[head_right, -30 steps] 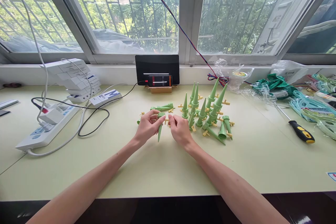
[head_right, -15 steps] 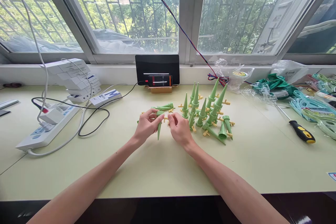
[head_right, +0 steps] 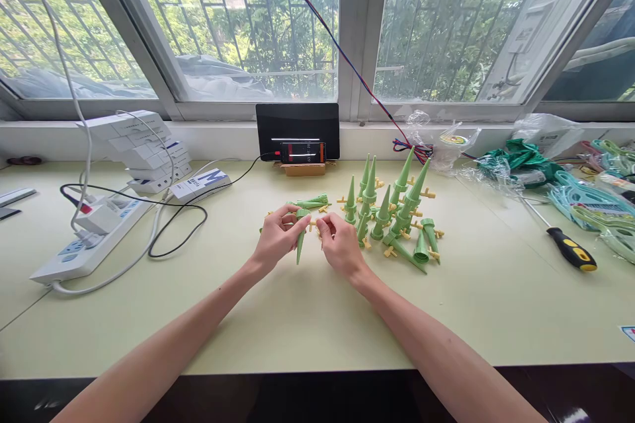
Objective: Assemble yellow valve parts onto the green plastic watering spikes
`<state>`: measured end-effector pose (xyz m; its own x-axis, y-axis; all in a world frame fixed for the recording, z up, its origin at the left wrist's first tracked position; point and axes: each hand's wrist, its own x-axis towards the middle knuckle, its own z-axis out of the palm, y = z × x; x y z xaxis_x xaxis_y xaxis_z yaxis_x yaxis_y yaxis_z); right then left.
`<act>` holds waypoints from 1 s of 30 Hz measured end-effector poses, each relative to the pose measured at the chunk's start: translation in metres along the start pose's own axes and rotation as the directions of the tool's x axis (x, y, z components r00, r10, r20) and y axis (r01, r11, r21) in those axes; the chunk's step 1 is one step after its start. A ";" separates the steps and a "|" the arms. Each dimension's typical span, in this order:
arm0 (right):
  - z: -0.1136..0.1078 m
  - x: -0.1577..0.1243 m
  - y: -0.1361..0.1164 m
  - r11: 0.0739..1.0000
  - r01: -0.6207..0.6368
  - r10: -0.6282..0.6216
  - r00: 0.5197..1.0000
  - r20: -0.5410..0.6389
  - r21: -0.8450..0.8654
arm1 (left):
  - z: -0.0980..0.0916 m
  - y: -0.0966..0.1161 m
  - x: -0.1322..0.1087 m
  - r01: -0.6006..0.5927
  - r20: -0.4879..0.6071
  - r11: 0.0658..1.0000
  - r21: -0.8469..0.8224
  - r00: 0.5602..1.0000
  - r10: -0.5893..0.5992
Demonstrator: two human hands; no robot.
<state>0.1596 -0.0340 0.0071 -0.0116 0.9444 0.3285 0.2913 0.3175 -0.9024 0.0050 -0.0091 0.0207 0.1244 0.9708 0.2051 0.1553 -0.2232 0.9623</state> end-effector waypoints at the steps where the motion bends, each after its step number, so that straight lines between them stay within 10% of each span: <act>1: 0.000 0.000 0.000 1.000 -0.005 0.005 1.000 -0.001 -0.014 | 0.000 0.000 0.000 0.000 0.003 1.000 -0.001 1.000 0.000; 30: 0.001 0.000 0.002 0.998 -0.001 0.001 1.000 0.002 -0.057 | 0.001 -0.001 -0.001 -0.029 -0.001 1.000 0.007 1.000 0.029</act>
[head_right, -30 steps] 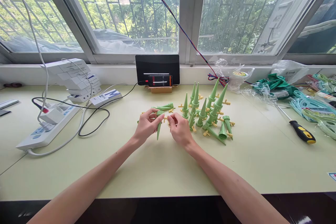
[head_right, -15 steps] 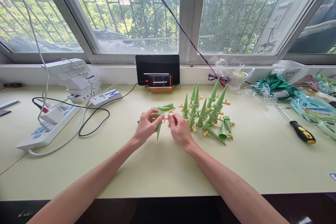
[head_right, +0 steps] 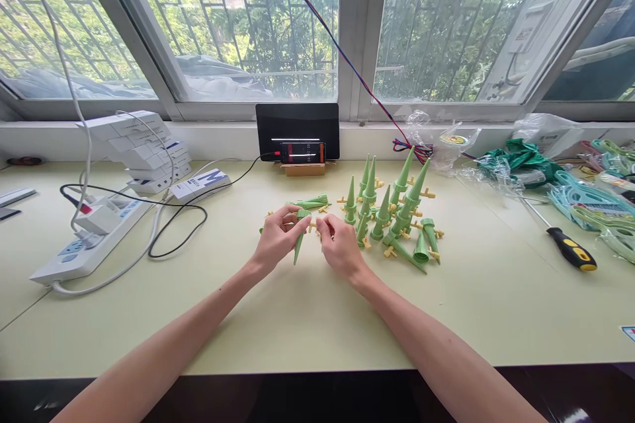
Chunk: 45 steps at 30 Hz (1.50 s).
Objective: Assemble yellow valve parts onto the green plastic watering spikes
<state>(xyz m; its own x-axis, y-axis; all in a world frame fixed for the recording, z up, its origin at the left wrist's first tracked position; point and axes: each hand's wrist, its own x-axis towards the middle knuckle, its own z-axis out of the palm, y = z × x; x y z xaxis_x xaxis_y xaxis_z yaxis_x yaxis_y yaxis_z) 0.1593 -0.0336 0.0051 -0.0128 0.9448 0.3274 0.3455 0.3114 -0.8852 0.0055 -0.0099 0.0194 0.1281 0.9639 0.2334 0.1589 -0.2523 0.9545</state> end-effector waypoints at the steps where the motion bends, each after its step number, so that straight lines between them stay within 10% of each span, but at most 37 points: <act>1: 0.000 0.000 0.000 1.000 -0.005 0.005 1.000 -0.006 -0.014 | 0.000 0.000 0.000 -0.007 0.004 1.000 0.003 1.000 0.007; 45: 0.002 0.000 0.003 0.998 0.020 -0.022 0.999 0.039 0.053 | 0.000 -0.004 0.002 0.032 -0.012 0.999 0.034 0.999 -0.032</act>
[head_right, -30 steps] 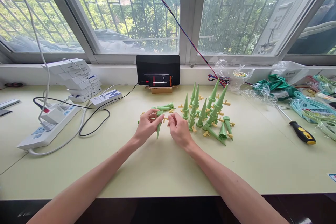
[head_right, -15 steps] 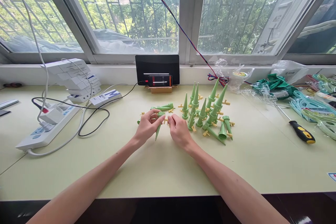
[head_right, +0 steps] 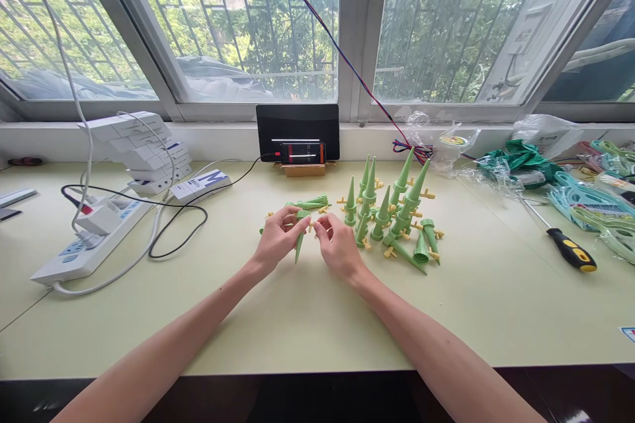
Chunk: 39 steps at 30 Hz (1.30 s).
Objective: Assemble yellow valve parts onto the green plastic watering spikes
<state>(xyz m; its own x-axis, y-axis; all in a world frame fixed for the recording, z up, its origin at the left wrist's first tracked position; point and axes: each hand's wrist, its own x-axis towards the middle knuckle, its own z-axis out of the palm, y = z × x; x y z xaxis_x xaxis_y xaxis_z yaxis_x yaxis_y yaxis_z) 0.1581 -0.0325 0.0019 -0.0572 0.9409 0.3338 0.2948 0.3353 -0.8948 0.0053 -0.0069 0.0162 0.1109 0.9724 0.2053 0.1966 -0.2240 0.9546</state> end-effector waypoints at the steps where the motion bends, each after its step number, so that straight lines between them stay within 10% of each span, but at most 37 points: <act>1: 0.000 0.000 0.000 1.000 0.007 -0.007 1.000 0.001 0.007 | 0.000 0.000 0.000 0.009 -0.002 1.000 -0.007 1.000 -0.009; 39: -0.002 0.000 -0.005 0.999 0.003 -0.002 1.000 0.012 -0.050 | -0.002 0.002 0.000 -0.019 0.030 1.000 0.008 0.999 0.018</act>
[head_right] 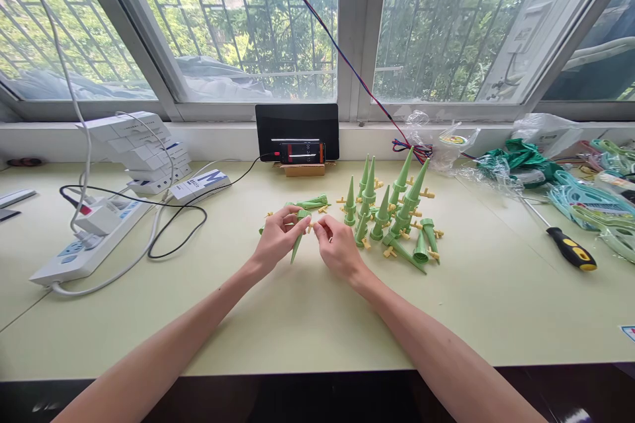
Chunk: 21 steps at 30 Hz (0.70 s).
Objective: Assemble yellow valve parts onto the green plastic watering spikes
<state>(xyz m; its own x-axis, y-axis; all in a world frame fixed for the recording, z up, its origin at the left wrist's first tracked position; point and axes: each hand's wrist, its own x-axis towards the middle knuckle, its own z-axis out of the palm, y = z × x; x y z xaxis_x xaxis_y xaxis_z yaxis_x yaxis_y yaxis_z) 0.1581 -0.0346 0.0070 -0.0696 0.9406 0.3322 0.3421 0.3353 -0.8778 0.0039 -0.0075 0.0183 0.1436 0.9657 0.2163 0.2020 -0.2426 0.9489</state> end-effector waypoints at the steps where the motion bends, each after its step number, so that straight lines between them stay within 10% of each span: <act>1: 0.000 0.000 0.000 1.000 -0.004 0.004 1.000 -0.004 -0.013 | 0.000 0.000 0.000 -0.008 0.005 1.000 0.001 1.000 0.008; 21: 0.002 -0.001 0.001 0.997 0.023 -0.022 1.000 -0.011 0.067 | 0.001 0.001 0.000 0.035 -0.002 0.999 -0.012 0.999 -0.035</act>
<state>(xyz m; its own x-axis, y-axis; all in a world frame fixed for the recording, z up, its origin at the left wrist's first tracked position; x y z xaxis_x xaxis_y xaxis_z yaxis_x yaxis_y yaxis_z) 0.1568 -0.0348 0.0049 -0.0665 0.9324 0.3553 0.2767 0.3594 -0.8912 0.0051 -0.0079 0.0193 0.1340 0.9739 0.1833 0.1954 -0.2073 0.9586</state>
